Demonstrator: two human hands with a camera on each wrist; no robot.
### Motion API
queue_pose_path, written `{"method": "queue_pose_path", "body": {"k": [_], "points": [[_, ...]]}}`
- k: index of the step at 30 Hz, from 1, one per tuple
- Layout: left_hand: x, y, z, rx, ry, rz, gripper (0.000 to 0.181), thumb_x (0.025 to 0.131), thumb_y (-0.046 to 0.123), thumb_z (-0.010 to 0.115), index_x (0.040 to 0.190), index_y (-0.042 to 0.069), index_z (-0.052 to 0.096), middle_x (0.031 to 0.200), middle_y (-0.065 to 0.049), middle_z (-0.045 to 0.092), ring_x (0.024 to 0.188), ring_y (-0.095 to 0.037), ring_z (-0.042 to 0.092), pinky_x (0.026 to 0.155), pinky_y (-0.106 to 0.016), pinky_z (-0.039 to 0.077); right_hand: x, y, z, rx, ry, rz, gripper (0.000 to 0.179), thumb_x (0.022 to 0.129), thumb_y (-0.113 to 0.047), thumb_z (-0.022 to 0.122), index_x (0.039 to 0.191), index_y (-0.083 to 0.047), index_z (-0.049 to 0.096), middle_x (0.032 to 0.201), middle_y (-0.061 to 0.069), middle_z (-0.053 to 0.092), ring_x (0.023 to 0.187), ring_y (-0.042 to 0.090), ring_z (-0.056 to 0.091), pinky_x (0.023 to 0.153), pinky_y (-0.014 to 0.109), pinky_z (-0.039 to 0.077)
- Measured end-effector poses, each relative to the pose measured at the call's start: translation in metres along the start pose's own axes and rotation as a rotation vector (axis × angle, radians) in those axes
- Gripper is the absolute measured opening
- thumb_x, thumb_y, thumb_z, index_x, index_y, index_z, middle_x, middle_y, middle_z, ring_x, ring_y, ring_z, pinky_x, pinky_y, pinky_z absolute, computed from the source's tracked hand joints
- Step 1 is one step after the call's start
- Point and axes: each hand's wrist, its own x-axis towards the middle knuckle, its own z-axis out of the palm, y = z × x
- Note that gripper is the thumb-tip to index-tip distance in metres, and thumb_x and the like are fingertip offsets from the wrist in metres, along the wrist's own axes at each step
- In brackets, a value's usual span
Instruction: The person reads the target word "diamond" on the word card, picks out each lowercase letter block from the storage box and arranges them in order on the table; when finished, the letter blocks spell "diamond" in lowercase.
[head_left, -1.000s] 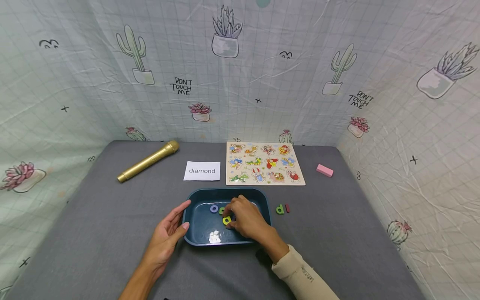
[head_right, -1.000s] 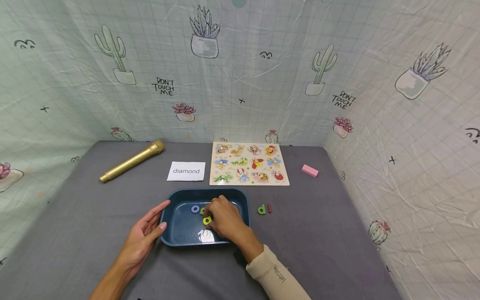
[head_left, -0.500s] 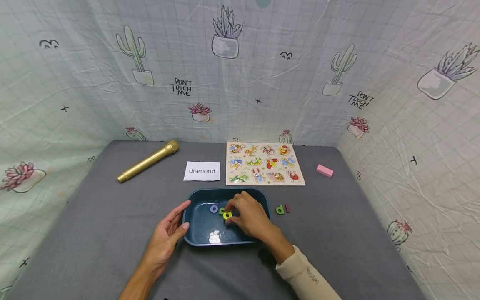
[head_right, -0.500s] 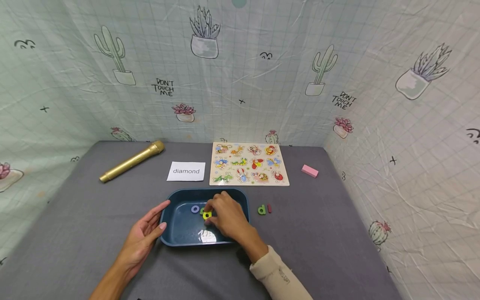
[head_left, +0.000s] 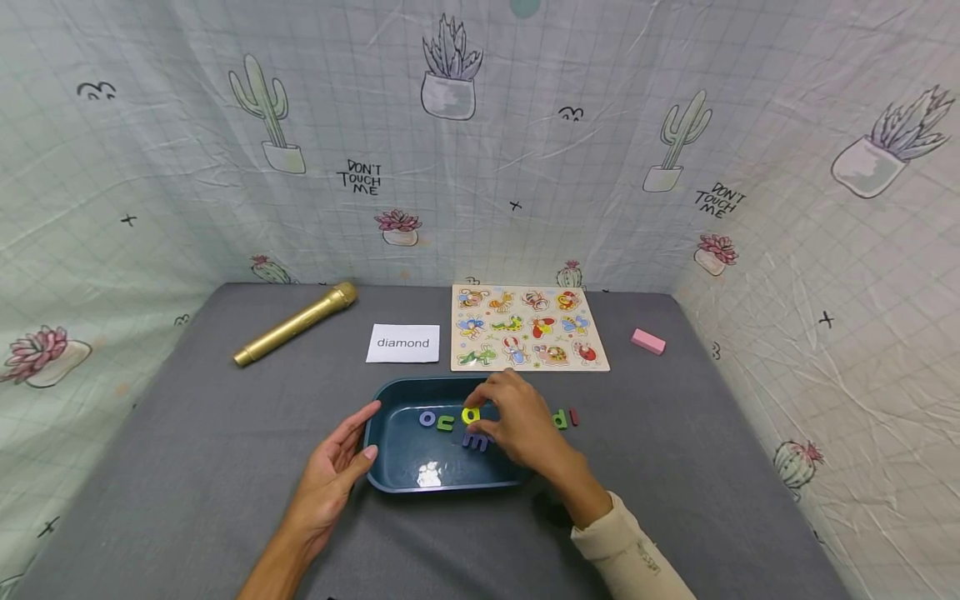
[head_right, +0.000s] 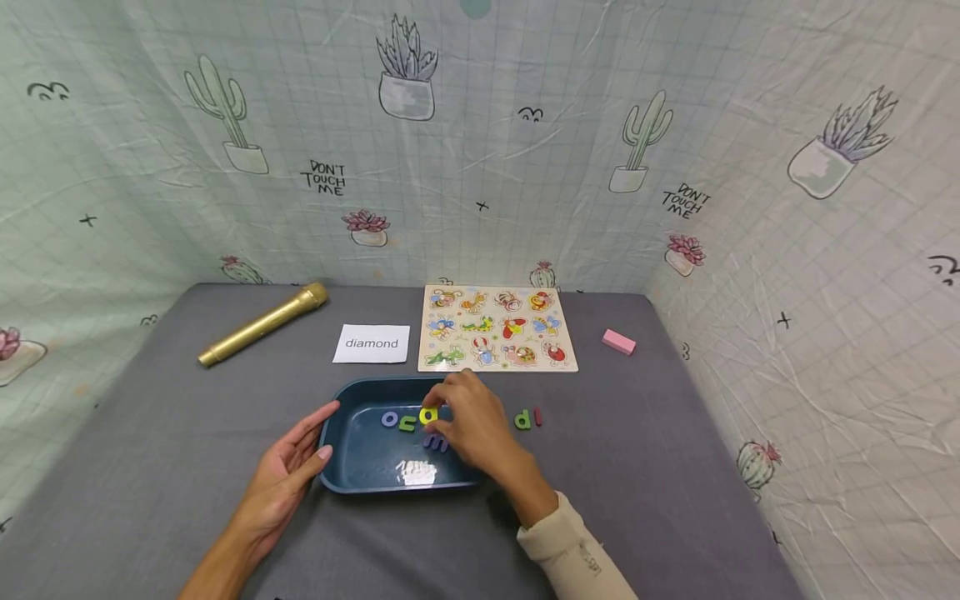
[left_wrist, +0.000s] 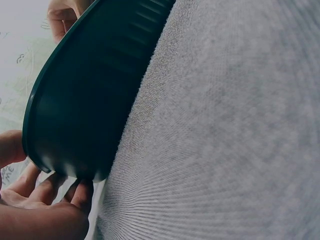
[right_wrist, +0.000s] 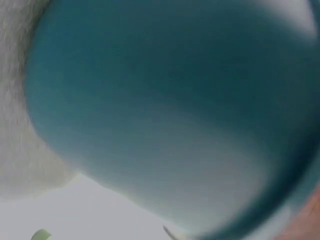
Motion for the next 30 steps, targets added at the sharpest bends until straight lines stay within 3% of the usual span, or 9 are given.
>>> {"method": "queue_pose_path", "body": {"k": [13,20,30], "points": [[0.000,0.001,0.000,0.011,0.007,-0.013,0.060,0.109,0.007,0.058,0.165,0.010,0.037,0.177,-0.007,0.027,0.167,-0.026,0.008,0.118,-0.003,0.026,-0.004,0.024,-0.019,-0.002,0.117,0.017,0.029,0.075,-0.020,0.098,0.099,-0.017,0.082,0.097,-0.002,0.072,0.092,0.017,0.060,0.084,0.037,0.055],[0.001,0.001,0.000,-0.003,0.005,-0.012,0.060,0.109,0.006,0.058,0.165,0.011,0.037,0.177,-0.007,0.027,0.167,-0.023,0.011,0.118,-0.004,0.027,-0.011,0.043,-0.033,-0.010,0.155,0.044,0.029,0.076,-0.016,0.097,0.101,-0.015,0.083,0.098,0.000,0.072,0.091,0.020,0.061,0.086,0.041,0.056],[0.001,0.000,0.000,-0.005,0.004,-0.013,0.060,0.109,0.006,0.058,0.165,0.010,0.037,0.177,-0.006,0.027,0.167,-0.022,0.010,0.118,-0.003,0.026,-0.024,0.072,-0.045,-0.047,0.193,0.086,0.032,0.075,-0.016,0.098,0.103,-0.013,0.084,0.100,0.003,0.075,0.089,0.021,0.064,0.077,0.036,0.055]]}}
